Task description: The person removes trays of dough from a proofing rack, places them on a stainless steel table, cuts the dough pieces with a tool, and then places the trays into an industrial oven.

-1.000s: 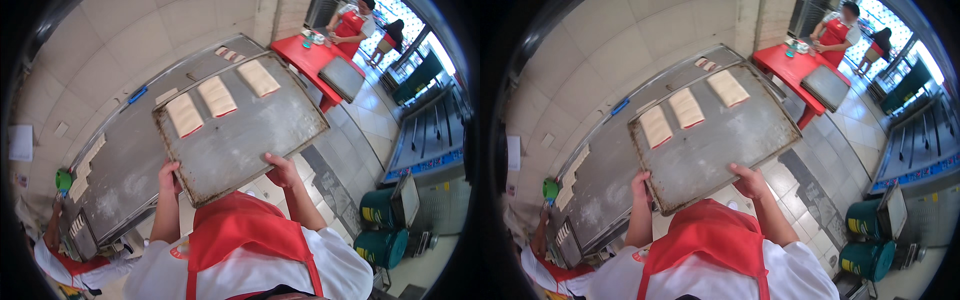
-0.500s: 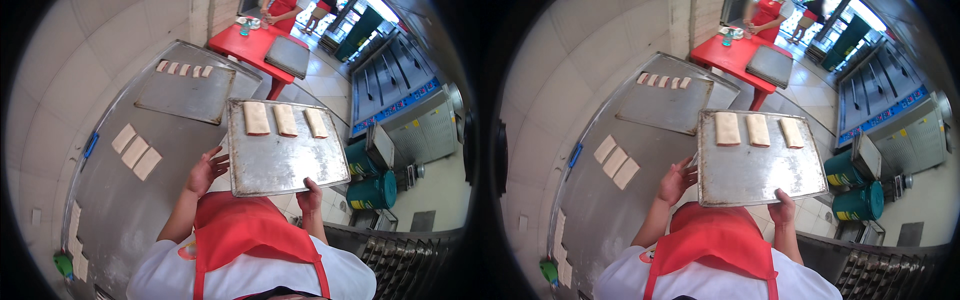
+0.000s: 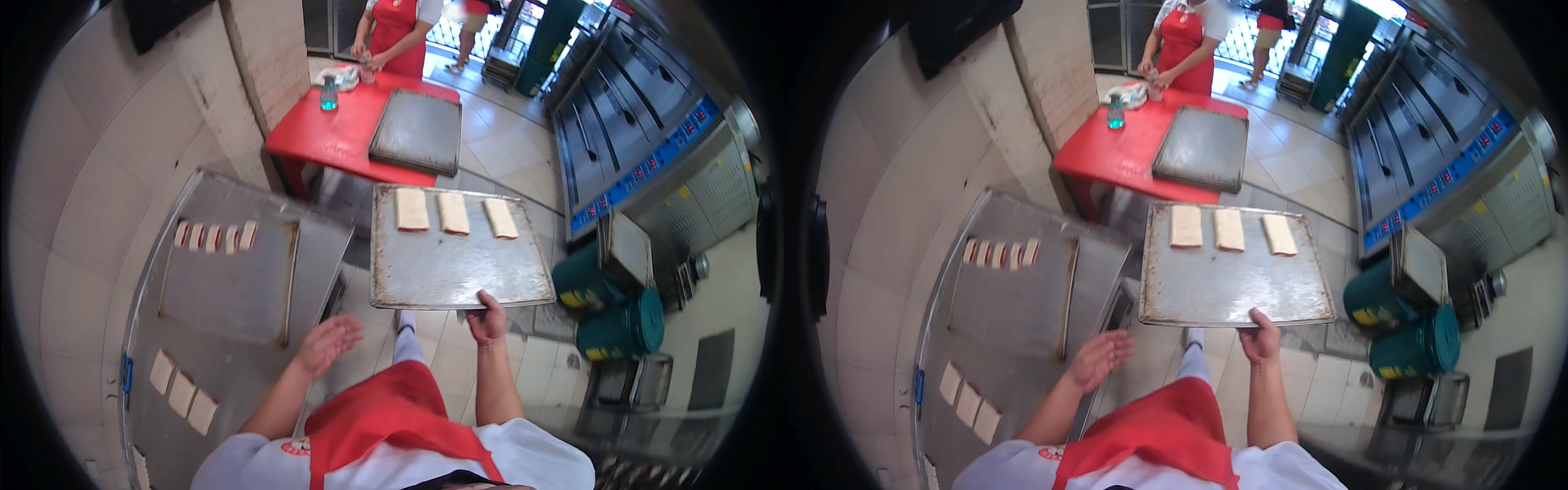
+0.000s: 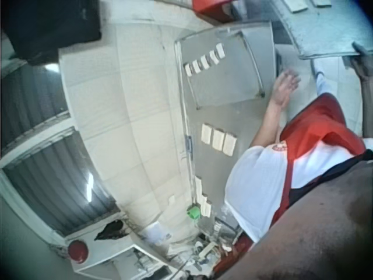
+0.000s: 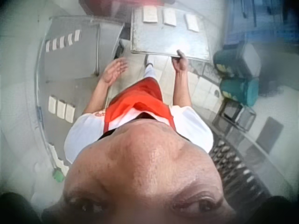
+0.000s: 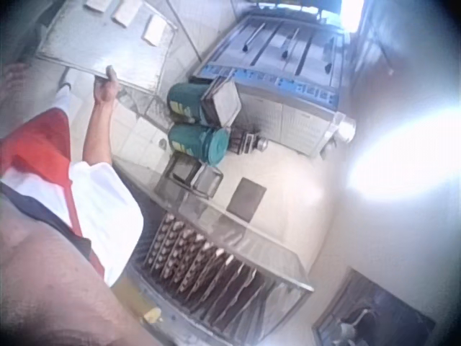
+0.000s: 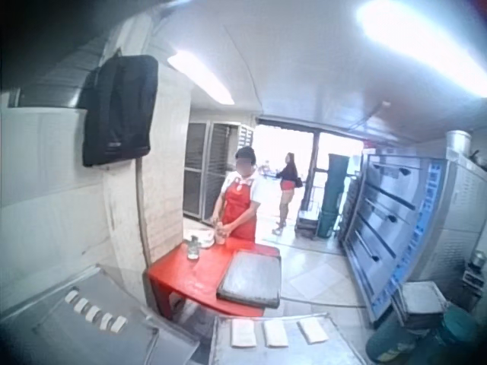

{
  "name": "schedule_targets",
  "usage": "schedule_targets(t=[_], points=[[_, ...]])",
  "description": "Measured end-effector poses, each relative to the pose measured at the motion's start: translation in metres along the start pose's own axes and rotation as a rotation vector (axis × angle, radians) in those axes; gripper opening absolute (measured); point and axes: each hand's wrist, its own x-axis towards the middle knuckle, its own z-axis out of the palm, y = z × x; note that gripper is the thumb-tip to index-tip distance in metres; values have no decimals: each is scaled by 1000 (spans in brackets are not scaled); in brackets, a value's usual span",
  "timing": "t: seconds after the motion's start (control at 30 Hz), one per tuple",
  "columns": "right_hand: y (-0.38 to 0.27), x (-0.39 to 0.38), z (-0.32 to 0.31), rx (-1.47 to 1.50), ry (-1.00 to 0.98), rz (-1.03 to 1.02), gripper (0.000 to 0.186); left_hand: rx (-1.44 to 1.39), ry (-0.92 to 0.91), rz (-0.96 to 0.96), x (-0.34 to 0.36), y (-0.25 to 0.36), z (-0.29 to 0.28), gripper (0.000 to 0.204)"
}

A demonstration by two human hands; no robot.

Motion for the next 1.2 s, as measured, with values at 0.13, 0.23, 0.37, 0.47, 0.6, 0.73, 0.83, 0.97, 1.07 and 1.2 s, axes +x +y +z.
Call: schedule_targets(t=[0.13, 0.23, 0.37, 0.47, 0.6, 0.73, 0.83, 0.97, 1.07, 1.2], points=[[10, 182, 21, 99, -69, 150, 37, 202, 368, 159, 54, -5, 43, 41], [17, 305, 32, 156, -92, 171, 35, 354, 527, 154, 69, 4, 65, 27], [39, 406, 81, 188, -42, 268, 36, 312, 791, 280, 68, 5, 82, 12], [46, 448, 101, 118, 116, 331, 41, 338, 964, 307, 70, 10, 103, 9], [43, 441, 126, -275, 113, 500, 50, 268, 1025, 484, 78, 6, 114, 30], [20, 306, 175, -717, -487, 735, 54, 308, 1164, 517, 88, 17, 126, 41], [-1, 185, 179, -761, -895, 921, 61, 431, 909, 732, 131, 33, 141, 45], [-27, 87, 165, -485, -884, 838, 84, 261, 235, 902, 199, 61, 237, 72], [-82, 86, 179, -197, -769, 576, 100, 902, 151, 970, 235, 51, 301, 85], [-173, 38, 224, 816, -299, 182, 82, 1431, 165, 919, 281, 19, 349, 103]])
